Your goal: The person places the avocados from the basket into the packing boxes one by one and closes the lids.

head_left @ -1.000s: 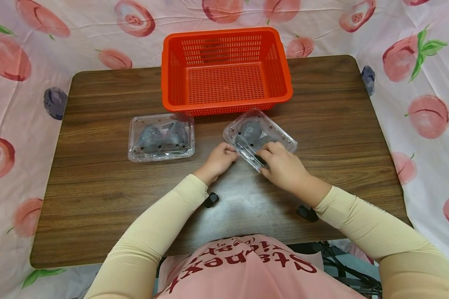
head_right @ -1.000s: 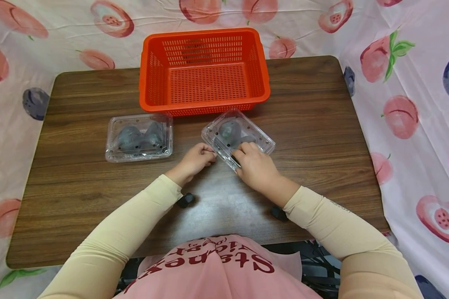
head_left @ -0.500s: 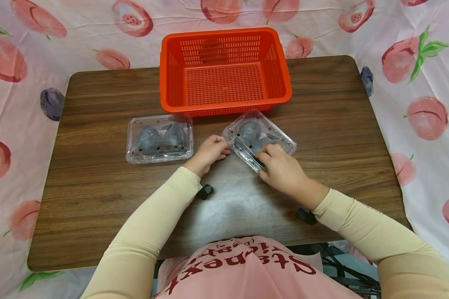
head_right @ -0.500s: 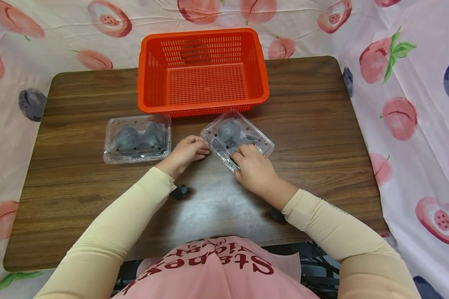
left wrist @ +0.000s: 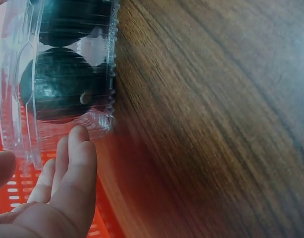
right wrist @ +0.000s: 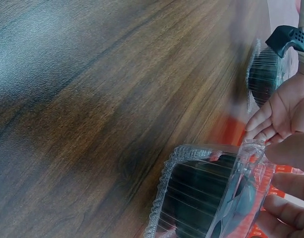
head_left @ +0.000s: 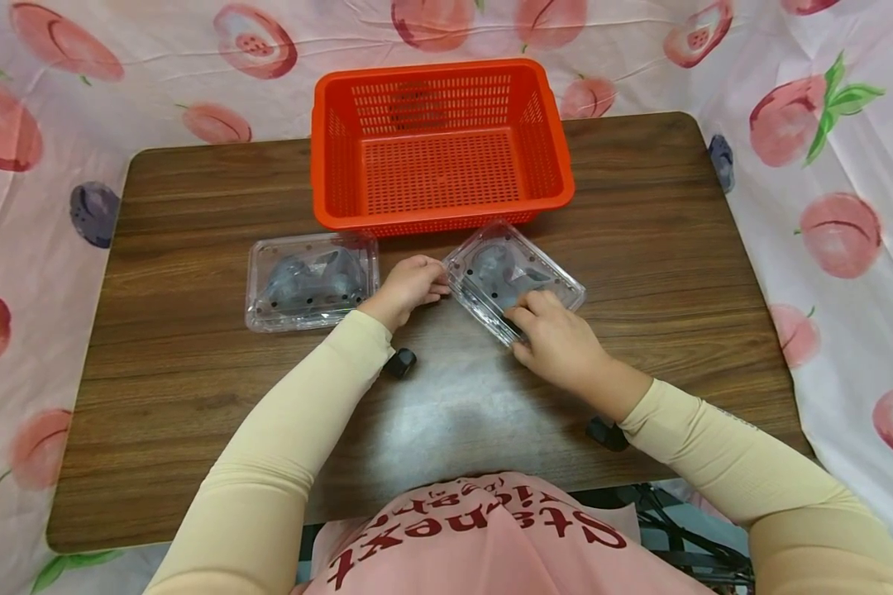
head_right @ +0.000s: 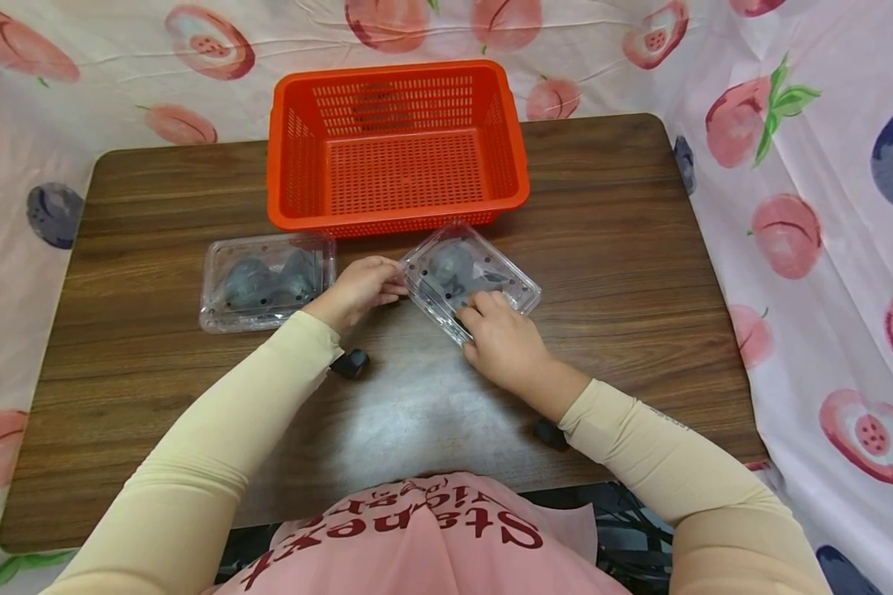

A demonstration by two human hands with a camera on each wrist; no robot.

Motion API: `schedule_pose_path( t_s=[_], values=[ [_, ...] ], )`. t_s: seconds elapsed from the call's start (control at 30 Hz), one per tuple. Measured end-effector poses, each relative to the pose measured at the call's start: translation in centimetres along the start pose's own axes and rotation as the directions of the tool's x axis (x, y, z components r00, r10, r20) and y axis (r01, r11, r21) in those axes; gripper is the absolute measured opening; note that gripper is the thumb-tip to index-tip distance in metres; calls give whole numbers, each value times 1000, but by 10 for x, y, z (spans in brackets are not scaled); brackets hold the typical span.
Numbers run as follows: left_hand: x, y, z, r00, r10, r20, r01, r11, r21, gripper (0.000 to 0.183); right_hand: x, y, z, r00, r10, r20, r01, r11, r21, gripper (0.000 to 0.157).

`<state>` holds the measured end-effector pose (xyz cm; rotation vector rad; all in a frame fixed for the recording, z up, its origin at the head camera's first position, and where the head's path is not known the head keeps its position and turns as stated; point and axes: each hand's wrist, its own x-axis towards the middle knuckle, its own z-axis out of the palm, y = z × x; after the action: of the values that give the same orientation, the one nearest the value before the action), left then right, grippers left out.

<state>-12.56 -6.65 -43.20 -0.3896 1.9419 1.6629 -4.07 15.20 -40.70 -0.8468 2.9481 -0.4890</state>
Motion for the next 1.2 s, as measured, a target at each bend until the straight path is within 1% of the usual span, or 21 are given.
schedule_pose_path(
  t_s=[0.23,0.37,0.53,0.7,0.9,0.97,1.03,1.1,1.2],
  values=[
    [5,0,2,1000,-18,-11,19,998,54,15,-1,2,-1,1000,6,6,-6,1000,1,37],
    [5,0,3,1000,-18,-6,18,998,52,7,-4,6,-2,1000,20,9,-21,1000,19,37],
    [5,-2,3,1000,-28,2,28,999,42,6,-9,12,-3,999,40,4,-40,999,32,37],
    [2,-3,4,999,-34,5,34,999,36,5,-13,17,-3,998,64,-4,-64,998,28,41],
    [-2,-5,4,999,-40,2,40,999,33,4,-19,23,-1,995,82,-55,-82,997,6,47],
    [-4,-6,4,999,-39,2,38,999,33,3,-21,25,-1,991,113,-74,-112,994,18,52],
    [-6,-7,4,999,-36,2,36,999,39,4,-24,26,0,982,169,-79,-166,985,47,58],
    [-8,-8,3,999,-35,2,35,998,46,5,-27,28,1,967,244,-71,-237,967,92,66],
    [-10,-10,3,999,-40,4,40,998,54,6,-30,31,3,937,344,-51,-332,928,167,78]
  ],
)
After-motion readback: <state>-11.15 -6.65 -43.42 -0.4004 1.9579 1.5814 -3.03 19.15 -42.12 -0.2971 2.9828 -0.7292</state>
